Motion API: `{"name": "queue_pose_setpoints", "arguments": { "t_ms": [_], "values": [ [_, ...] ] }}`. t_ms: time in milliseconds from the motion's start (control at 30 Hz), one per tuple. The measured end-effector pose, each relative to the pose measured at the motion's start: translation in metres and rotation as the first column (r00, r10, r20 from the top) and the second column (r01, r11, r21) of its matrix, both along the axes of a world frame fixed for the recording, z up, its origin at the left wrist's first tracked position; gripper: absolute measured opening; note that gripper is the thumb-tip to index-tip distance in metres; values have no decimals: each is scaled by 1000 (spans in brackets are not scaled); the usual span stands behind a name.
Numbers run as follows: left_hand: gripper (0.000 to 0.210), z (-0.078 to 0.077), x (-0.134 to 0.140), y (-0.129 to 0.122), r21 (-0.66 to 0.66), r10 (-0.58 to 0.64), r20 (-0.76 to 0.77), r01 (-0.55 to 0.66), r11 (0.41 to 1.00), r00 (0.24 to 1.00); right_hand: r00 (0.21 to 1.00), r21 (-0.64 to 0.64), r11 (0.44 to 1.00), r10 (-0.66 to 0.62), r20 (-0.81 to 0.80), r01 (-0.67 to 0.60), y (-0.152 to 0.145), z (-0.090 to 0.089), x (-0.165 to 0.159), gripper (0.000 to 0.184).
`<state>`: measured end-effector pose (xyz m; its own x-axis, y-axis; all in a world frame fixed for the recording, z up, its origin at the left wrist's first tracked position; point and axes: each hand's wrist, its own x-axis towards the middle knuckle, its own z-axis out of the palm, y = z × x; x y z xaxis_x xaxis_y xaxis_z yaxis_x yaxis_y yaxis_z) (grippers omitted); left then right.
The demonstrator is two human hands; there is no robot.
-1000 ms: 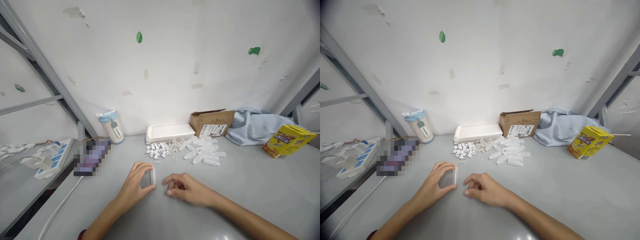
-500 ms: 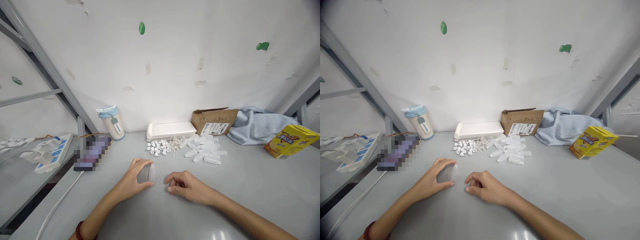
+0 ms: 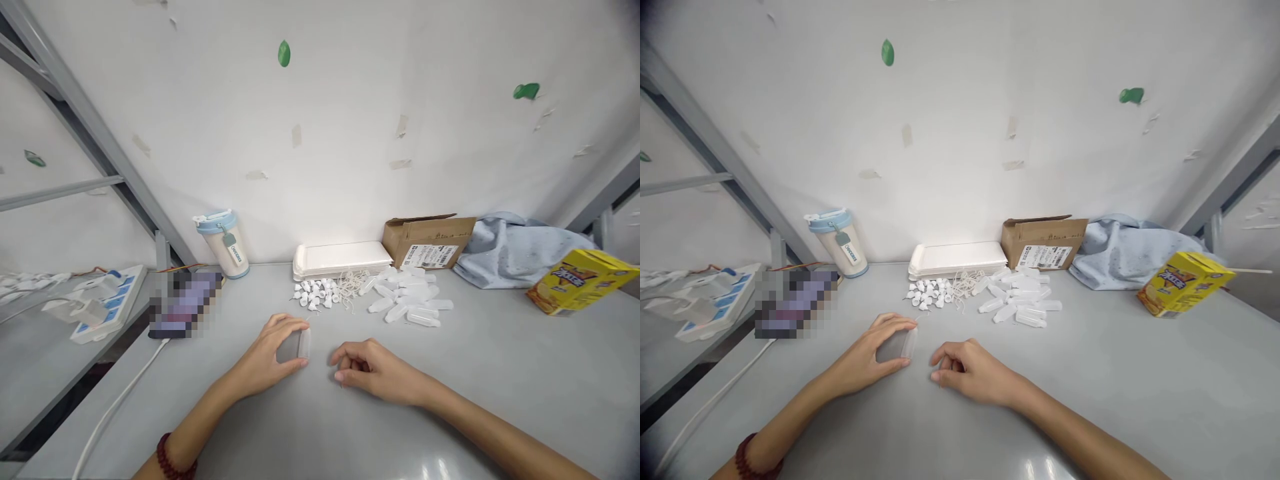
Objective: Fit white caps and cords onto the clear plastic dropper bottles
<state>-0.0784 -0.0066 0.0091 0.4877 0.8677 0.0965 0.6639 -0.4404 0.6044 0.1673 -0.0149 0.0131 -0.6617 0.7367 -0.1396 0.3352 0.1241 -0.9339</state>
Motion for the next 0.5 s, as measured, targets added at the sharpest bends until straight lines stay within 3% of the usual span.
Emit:
{"name": "queue_pose_setpoints", "arguments": {
  "t_ms": [367,467,500],
  "values": [
    [50,2,-1,0,10,-10,7,10,1000,1000,1000,31,999,26,1,-26,0,1,2,26],
    [50,5,0,-1,24,-21,1,21,999,1000,998,140,990,4,65,-13,9,10,14,27],
    [50,8,1,0,34,-19,-1,19,999,1000,993,230,972,-64,103,38,14,14,21,26]
  ]
}}
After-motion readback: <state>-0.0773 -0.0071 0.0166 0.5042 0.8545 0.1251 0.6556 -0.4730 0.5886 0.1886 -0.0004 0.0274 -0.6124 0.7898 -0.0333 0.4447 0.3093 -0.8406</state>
